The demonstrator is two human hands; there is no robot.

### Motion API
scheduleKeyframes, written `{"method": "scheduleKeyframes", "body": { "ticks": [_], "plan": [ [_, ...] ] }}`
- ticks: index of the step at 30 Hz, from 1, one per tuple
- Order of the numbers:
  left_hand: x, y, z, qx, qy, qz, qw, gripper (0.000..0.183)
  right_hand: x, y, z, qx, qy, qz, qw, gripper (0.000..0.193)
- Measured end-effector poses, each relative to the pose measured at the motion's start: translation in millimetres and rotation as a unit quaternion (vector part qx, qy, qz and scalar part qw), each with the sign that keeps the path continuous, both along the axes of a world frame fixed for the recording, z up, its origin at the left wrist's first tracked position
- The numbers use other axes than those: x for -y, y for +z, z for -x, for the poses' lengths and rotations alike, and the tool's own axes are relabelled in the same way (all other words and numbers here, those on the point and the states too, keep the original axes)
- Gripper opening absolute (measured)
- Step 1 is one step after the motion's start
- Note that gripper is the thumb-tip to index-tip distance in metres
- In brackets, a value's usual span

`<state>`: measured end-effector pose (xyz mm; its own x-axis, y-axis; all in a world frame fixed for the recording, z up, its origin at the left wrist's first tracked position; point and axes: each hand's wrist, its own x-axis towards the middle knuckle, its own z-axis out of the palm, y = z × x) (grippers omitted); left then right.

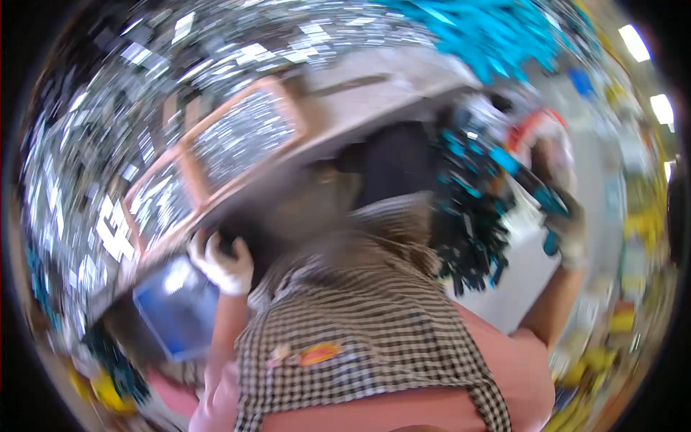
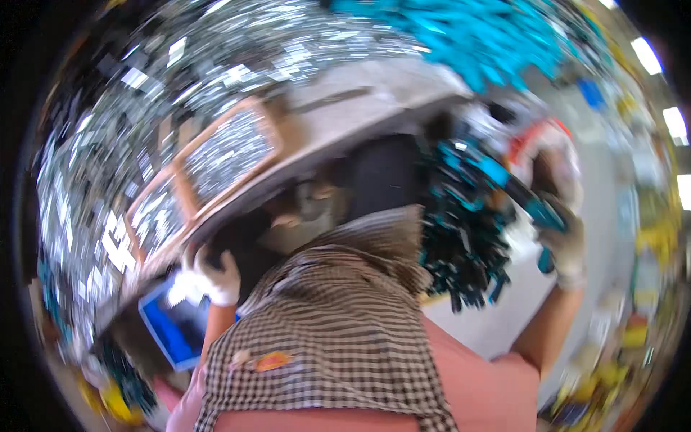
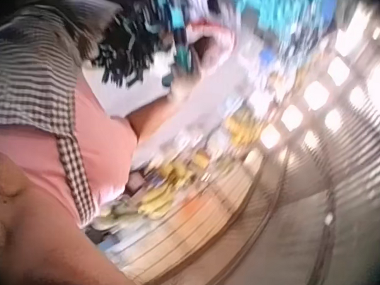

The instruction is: Assembling small metal tubes and plastic handle components at a factory workbench.

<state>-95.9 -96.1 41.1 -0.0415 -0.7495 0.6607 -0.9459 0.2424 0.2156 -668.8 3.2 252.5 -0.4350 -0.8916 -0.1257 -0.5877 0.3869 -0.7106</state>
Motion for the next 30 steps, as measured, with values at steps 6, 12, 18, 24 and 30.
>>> {"method": "scheduleKeyframes", "body": {
  "ticks": [6, 12, 18, 24, 30],
  "plan": [
    [5.4, -0.1, 60.6, -0.034, -0.189, -0.045, 0.98, 0.05, -45.5, 32.4, 13.3, -0.012, -0.069, -0.136, 0.988, 0.053],
    [23.3, -1.6, 82.8, -0.023, -0.228, -0.058, 0.972, 0.045, -45.9, 7.7, 27.7, -0.041, -0.074, -0.246, 0.966, 0.045],
    [-13.9, 10.0, 41.7, -0.001, -0.086, -0.125, 0.988, 0.044, 15.4, -235.1, 64.6, -0.153, -0.015, -0.28, 0.948, 0.032],
    [-22.8, -17.3, 15.5, -0.073, -0.028, -0.142, 0.987, 0.043, -14.5, -404.2, 243.5, -0.211, 0.241, -0.361, 0.876, 0.03],
    [-107.2, -13.6, -22.0, -0.018, 0.166, -0.166, 0.972, 0.046, 24.4, -392.8, 181.5, -0.147, 0.235, -0.487, 0.828, 0.038]
  ]
}}
